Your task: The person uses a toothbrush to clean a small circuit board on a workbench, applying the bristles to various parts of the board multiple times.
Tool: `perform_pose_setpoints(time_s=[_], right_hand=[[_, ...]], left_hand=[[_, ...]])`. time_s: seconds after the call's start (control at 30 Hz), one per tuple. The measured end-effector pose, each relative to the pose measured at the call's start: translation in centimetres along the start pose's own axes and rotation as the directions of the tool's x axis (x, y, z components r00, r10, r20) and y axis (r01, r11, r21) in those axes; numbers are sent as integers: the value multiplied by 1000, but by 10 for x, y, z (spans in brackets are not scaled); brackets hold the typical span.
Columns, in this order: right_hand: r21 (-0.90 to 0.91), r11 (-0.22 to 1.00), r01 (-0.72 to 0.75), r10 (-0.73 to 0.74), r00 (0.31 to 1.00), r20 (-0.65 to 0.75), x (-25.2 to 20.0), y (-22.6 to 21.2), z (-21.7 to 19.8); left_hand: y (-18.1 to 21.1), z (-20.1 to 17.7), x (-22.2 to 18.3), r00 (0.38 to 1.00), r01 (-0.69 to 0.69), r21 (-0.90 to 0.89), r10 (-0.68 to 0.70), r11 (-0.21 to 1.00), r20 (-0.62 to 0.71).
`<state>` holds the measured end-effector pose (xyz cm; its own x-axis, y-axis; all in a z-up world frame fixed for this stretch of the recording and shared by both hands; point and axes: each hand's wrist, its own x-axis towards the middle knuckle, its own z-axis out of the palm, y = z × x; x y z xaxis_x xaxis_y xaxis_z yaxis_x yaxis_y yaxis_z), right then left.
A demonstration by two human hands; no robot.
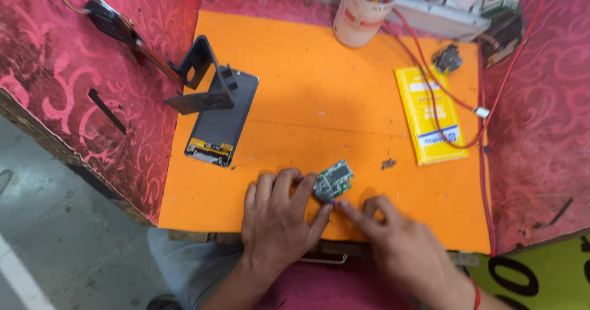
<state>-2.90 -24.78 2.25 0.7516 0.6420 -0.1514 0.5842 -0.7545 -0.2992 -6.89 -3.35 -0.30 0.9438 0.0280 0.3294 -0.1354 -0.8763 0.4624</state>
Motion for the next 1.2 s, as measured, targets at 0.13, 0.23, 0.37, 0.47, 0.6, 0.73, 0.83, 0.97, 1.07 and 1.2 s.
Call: perform_pose_setpoints(time_s=[0.13, 0.23, 0.37, 0.47, 0.6, 0.73, 0.83, 0.97, 1.07, 1.2], right_hand=[[18, 994, -110, 111, 991, -76, 11, 10, -4], [58, 998, -25, 28, 998, -54, -1, -2, 1], [33, 986, -161, 163, 984, -75, 12, 9, -7], [52, 995, 85, -81, 994, -73, 4, 1, -8], [51, 996, -80, 78, 997, 27, 9, 12, -15], [51, 998, 47, -44, 998, -54, 7, 9, -9], [-6, 993, -121, 121, 993, 15, 17, 18, -10], [46, 997, 63, -65, 997, 32, 0, 5, -9], [71, 979, -192, 183, 976, 117, 9, 15, -15], [50, 996, -70, 67, 997, 49, 10, 18, -12]], left_hand=[[-2, 3, 1, 1000, -3, 11, 3, 1000, 2], [2, 2, -4, 1000, 2, 8, -2, 1000, -4], [3, 1, 3, 1000, 3, 18, -3, 1000, 2], [2, 1, 6, 998, 22, -11, -21, 1000, 65], [-2, 3, 10, 999, -21, -42, 23, 999, 46], [1, 1, 14, 1000, -10, -50, 11, 999, 24], [2, 1, 13, 998, 30, -45, -27, 999, 64], [3, 1, 13, 1000, 17, -65, -16, 998, 25], [3, 0, 12, 996, 45, -60, -40, 997, 76], [3, 2, 12, 998, 34, -50, -31, 998, 59]])
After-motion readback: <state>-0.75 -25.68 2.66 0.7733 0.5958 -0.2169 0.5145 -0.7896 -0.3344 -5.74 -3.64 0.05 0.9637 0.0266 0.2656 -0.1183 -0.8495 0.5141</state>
